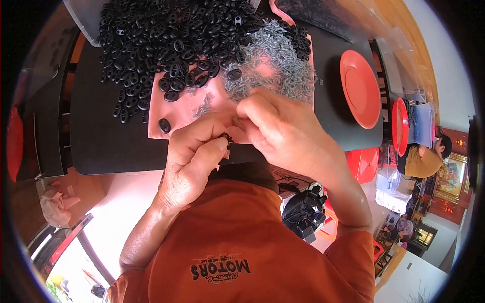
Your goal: The person assembles plastic cord locks by inserting springs and inner pieces into outer casings by hand, then pours assembled cord locks from a plate into a storage container before continuing assembly.
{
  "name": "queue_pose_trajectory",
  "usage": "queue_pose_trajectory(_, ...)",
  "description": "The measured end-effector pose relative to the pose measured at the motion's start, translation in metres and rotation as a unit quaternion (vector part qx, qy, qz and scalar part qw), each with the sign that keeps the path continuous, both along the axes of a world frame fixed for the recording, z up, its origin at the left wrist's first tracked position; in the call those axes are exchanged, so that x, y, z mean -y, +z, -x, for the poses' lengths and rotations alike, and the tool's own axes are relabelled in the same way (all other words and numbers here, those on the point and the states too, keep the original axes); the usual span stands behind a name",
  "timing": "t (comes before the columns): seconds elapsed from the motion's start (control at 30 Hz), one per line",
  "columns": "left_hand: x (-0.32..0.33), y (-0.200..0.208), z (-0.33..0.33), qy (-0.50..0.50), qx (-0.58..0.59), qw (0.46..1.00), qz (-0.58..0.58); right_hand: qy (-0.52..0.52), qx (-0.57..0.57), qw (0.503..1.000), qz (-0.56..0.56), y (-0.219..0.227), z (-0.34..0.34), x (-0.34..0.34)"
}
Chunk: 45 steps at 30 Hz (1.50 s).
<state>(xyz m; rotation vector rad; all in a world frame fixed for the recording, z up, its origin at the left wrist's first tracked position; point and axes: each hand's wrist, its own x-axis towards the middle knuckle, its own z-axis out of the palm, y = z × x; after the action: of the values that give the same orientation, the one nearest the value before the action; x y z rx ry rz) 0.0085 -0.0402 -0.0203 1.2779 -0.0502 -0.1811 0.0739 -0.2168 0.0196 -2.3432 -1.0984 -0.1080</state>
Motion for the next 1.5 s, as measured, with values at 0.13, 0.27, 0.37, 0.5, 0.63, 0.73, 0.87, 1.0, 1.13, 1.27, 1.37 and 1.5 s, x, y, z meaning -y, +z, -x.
queue_pose_trajectory(0.13,-0.001,-0.005,-0.001,-0.018,0.033,0.999,-0.028,0.007,-0.054,0.998,0.004,0.000,-0.009,0.007)
queue_pose_trajectory(0.27,0.001,0.002,0.000,0.002,0.009,1.000,0.015,0.032,0.001,0.999,0.028,0.011,-0.006,-0.003)
queue_pose_trajectory(0.37,0.002,0.000,0.000,0.003,0.003,1.000,0.014,0.078,0.092,0.992,0.026,0.001,-0.005,0.000)
queue_pose_trajectory(0.5,0.002,0.003,0.000,0.000,-0.005,1.000,0.015,0.068,0.088,0.994,-0.017,-0.008,-0.003,0.003)
queue_pose_trajectory(0.63,0.001,0.001,0.001,-0.004,0.028,0.999,0.016,0.013,-0.116,0.974,-0.192,0.004,0.001,-0.002)
queue_pose_trajectory(0.73,0.004,-0.002,0.001,0.006,0.053,0.999,0.006,-0.010,-0.187,0.964,-0.189,0.013,0.002,-0.005)
queue_pose_trajectory(0.87,0.002,0.004,0.002,0.004,0.046,0.999,-0.023,0.007,-0.192,0.969,-0.154,0.013,0.001,-0.006)
queue_pose_trajectory(1.0,0.001,0.004,0.002,0.006,0.051,0.998,-0.036,0.017,-0.224,0.966,-0.126,0.015,0.001,-0.007)
queue_pose_trajectory(1.13,-0.001,0.003,0.003,-0.007,0.039,0.999,-0.036,0.014,-0.229,0.967,-0.109,0.020,0.001,-0.010)
queue_pose_trajectory(1.27,-0.001,0.005,0.004,-0.019,0.030,0.999,-0.038,0.033,-0.195,0.977,-0.082,0.020,0.002,-0.011)
queue_pose_trajectory(1.37,-0.002,0.001,0.005,-0.034,0.054,0.997,-0.035,0.034,-0.192,0.978,-0.071,0.021,0.005,-0.013)
queue_pose_trajectory(1.5,0.000,-0.003,0.004,-0.020,0.100,0.993,-0.056,0.022,-0.170,0.983,-0.066,0.016,0.011,-0.013)
